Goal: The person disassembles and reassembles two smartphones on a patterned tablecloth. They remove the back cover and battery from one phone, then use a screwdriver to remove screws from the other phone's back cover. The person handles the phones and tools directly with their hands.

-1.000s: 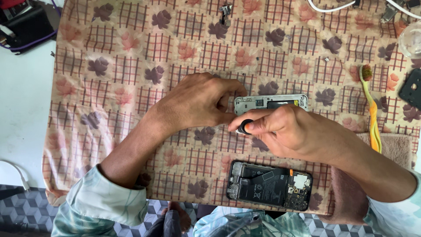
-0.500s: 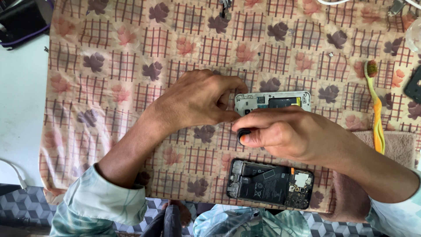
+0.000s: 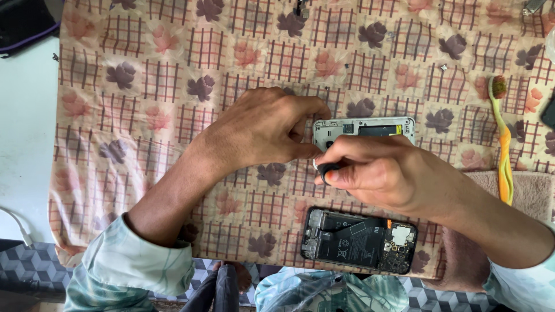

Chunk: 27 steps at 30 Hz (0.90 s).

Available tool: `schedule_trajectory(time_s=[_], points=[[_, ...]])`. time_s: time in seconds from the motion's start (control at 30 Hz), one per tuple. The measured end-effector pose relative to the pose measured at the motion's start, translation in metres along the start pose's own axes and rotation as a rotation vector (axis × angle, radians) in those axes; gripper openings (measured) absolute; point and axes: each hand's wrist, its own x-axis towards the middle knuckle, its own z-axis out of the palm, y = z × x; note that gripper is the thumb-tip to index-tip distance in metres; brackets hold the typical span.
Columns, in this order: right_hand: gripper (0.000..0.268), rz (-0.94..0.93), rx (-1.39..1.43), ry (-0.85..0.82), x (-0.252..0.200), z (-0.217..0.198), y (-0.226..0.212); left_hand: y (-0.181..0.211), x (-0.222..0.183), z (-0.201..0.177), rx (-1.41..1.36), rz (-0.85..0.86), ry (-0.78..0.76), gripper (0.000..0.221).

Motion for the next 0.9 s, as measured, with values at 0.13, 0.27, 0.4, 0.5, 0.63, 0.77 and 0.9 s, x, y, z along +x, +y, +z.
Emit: schedule_trajectory(time_s=[0.13,0.27,0.4,0.5,0.63,0.77,0.9], points=[[0.053,0.061,-0.024,-0.039,0.001,-0.001,-0.004,0.002,-0.001,-0.001,-0.006,-0.024,-0.012,0.049],[0.024,0.106,-0.009,-0.044,0.001,0.002,-0.008,0.001,-0.001,0.0,-0.003,-0.011,-0.009,0.049],[0.022,0.138,-0.001,-0.033,0.003,0.003,-0.006,0.0,-0.002,0.0,0.004,0.0,0.002,0.045],[0.011,0.182,0.136,-0.051,0.002,0.001,-0.005,0.001,-0.001,0.0,-0.009,-0.03,-0.022,0.045],[0.023,0.266,0.138,-0.138,0.0,0.0,0.004,0.001,0.002,0.0,0.008,-0.007,-0.007,0.051],[0.03,0.289,0.114,-0.174,-0.004,-0.002,0.008,0.001,0.003,0.001,-0.004,-0.04,-0.016,0.055],[0.024,0.122,0.085,-0.054,-0.004,0.002,0.006,0.0,0.002,0.0,-0.003,-0.056,-0.046,0.05]])
